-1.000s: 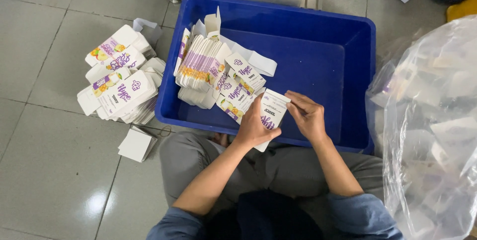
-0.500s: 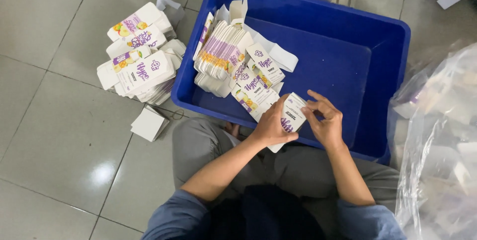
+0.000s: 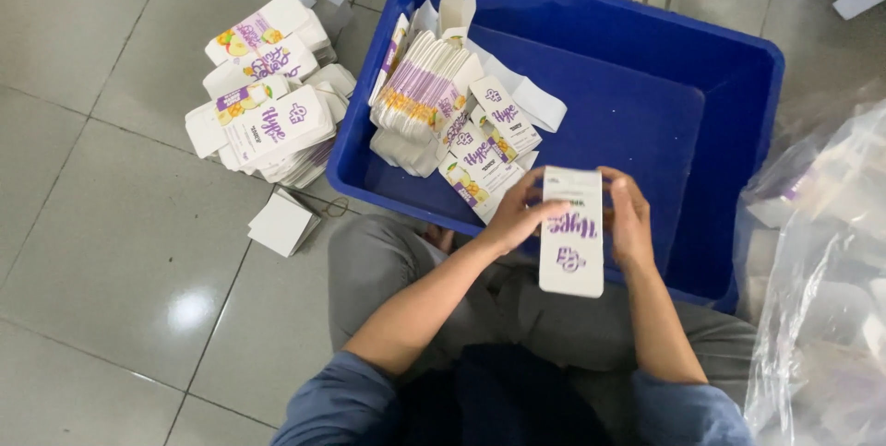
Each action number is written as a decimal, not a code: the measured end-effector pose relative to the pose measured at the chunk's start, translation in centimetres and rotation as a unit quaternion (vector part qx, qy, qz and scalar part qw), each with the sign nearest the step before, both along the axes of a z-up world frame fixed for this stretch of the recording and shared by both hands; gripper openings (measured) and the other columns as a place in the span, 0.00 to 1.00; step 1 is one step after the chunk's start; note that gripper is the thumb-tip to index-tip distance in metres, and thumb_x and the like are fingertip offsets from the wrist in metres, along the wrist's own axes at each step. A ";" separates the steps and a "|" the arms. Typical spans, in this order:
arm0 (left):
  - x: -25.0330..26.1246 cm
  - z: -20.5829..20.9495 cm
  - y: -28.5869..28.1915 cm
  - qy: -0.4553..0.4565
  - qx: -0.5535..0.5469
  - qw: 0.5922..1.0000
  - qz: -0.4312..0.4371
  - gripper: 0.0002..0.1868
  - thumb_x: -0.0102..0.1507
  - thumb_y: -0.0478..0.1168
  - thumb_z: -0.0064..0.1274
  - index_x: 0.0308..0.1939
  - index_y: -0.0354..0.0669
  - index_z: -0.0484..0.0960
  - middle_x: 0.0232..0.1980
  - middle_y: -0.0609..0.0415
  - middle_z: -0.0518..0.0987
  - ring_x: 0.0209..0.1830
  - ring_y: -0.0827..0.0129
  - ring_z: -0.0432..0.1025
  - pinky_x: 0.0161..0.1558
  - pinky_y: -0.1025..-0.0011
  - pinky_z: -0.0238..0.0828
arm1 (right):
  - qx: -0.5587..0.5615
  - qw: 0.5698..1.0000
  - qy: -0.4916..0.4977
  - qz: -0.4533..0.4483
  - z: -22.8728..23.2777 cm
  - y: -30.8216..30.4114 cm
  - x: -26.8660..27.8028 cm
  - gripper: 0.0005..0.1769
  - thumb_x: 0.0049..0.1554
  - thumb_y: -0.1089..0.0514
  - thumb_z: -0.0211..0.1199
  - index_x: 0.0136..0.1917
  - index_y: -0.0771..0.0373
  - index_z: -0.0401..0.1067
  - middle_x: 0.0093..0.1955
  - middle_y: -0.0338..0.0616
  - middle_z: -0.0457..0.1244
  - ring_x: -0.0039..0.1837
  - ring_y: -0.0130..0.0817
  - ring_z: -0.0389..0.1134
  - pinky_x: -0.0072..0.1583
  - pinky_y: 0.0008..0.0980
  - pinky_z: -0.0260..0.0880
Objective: Folding flat cardboard packaging templates into boxes and stacking them in a plastic bin.
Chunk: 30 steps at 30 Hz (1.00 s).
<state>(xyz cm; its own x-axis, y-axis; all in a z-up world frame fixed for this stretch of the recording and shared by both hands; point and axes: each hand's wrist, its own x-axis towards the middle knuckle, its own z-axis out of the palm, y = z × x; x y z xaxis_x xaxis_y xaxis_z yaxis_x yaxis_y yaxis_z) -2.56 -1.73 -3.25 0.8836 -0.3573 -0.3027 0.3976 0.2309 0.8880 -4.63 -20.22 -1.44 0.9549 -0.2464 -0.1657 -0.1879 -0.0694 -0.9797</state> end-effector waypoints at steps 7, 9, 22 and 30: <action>4.5 4.3 6.9 0.098 -0.108 0.956 0.254 0.45 0.60 0.47 0.65 0.74 0.46 0.54 0.41 0.51 0.68 0.27 0.64 0.73 0.29 0.65 0.81 | -0.102 0.967 -0.189 0.137 -0.6 1.7 -0.8 0.31 0.63 0.57 0.63 0.74 0.74 0.59 0.65 0.67 0.60 0.65 0.58 0.66 0.57 0.49 0.71; 2.2 2.1 5.0 0.040 -0.098 0.960 0.258 0.46 0.59 0.47 0.67 0.74 0.45 0.55 0.43 0.48 0.69 0.32 0.62 0.74 0.34 0.63 0.80 | 0.031 0.971 -0.170 0.164 -7.1 1.6 -1.5 0.42 0.56 0.57 0.64 0.78 0.73 0.52 0.70 0.66 0.55 0.67 0.60 0.60 0.58 0.66 0.66; -5.7 -0.5 6.0 0.022 -0.146 0.967 0.207 0.42 0.63 0.46 0.65 0.72 0.36 0.57 0.47 0.35 0.74 0.34 0.51 0.79 0.39 0.60 0.82 | -0.025 0.907 -0.320 0.274 3.8 7.9 -6.4 0.74 0.32 0.56 0.78 0.82 0.67 0.38 0.84 0.63 0.41 0.84 0.57 0.40 0.79 0.63 0.42; -9.1 7.3 21.1 -0.263 0.212 0.918 0.209 0.34 0.62 0.46 0.53 0.67 0.35 0.61 0.61 0.39 0.74 0.52 0.57 0.78 0.54 0.61 0.78 | -0.102 0.950 -0.274 0.104 2.3 1.5 -8.4 0.38 0.51 0.74 0.65 0.73 0.75 0.56 0.66 0.63 0.60 0.63 0.52 0.66 0.66 0.46 0.71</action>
